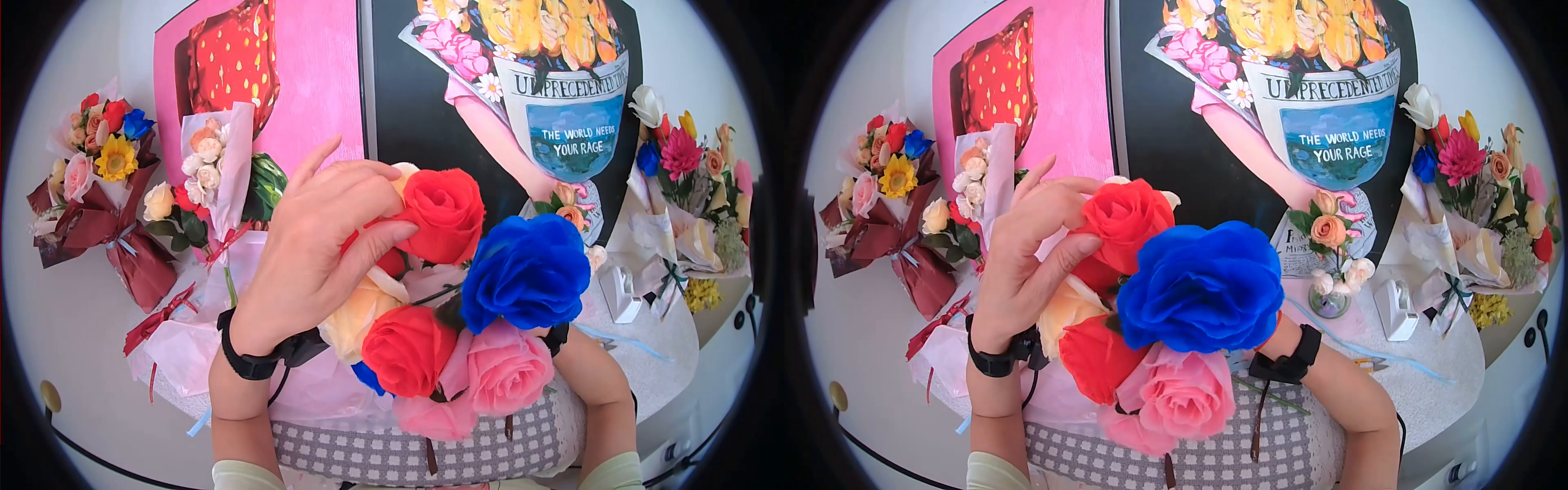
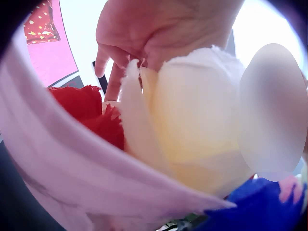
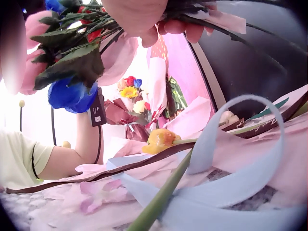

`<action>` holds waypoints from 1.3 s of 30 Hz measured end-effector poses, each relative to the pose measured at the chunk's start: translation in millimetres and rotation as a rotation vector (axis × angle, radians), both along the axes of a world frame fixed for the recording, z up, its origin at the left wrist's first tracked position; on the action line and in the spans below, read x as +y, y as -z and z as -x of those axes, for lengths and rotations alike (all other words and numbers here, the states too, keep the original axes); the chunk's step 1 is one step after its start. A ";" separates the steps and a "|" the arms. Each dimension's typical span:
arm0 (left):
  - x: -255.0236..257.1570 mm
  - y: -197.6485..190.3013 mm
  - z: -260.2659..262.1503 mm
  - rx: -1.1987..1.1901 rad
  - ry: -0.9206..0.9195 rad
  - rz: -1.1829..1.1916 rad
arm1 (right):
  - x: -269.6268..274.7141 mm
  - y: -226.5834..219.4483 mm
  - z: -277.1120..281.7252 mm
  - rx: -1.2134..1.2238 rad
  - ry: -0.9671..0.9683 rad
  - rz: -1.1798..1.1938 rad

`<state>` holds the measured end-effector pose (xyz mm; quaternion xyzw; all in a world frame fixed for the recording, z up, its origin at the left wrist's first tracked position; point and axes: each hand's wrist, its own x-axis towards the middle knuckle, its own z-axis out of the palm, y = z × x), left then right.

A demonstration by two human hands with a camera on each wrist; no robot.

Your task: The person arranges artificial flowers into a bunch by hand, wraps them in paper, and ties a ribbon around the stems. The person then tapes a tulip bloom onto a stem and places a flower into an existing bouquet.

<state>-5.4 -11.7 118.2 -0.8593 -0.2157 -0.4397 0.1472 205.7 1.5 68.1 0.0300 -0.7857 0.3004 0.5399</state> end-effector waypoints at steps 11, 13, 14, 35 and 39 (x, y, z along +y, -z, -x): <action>-4.2 1.1 0.8 -0.118 0.234 0.138 | 11.0 34.0 -11.3 -0.081 0.182 0.050; -4.1 1.8 -1.8 -0.192 0.298 0.181 | 6.5 40.9 -33.3 -0.086 0.201 0.065; -4.2 1.8 -3.4 -0.264 0.363 0.225 | 4.2 44.2 -35.9 -0.087 0.209 0.071; -4.3 4.9 -9.3 -0.235 0.172 0.011 | 11.6 42.8 -7.5 -0.053 0.499 0.214; 0.2 5.8 -2.5 -0.420 0.192 0.229 | 19.0 36.5 -27.2 -0.019 0.600 0.230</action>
